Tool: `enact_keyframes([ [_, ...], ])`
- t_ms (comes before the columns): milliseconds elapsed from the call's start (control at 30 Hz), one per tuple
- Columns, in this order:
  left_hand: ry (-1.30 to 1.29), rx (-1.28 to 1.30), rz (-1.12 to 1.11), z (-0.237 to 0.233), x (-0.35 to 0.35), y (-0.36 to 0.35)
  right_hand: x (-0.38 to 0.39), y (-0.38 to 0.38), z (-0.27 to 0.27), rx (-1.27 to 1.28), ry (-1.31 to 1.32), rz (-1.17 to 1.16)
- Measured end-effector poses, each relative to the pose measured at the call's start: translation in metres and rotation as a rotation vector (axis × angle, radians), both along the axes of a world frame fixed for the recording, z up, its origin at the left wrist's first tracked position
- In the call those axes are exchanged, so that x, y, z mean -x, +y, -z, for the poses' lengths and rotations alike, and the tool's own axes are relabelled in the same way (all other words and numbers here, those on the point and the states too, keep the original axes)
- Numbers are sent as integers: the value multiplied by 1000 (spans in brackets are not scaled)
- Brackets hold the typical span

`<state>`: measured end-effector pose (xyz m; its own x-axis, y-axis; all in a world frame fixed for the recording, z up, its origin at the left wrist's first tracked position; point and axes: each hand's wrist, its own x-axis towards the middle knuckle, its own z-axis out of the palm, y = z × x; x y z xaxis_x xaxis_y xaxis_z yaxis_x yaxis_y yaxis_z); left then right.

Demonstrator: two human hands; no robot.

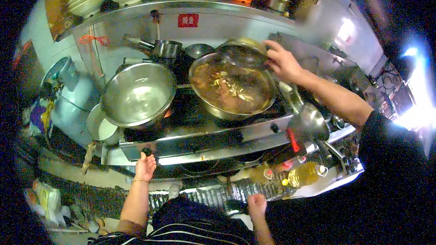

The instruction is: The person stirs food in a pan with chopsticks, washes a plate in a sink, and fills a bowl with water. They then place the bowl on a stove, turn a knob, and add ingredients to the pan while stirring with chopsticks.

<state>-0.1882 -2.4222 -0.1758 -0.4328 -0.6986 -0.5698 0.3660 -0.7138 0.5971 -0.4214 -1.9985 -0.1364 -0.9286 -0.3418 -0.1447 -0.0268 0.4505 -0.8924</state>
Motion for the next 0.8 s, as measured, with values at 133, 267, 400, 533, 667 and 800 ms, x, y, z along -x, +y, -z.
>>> enact_keyframes([
  [133, -83, 25, 27, -7, -2, 1, -10, -9, 4, -43, 24, -74],
  [267, -81, 24, 93, -10, -7, -1, -5, -17, -1, 86, -19, -15],
  [400, -143, 22, 163, -13, -10, -5, -11, -31, -24, 175, -68, -1],
  [533, -139, 36, 190, -12, -14, -6, -14, -29, -21, 153, -113, 33],
  [667, -92, 73, 240, -3, -18, -11, -11, -28, -5, 106, -13, 14],
  [800, -77, 79, 253, 1, -22, -14, -7, -42, -6, 64, -9, 34],
])
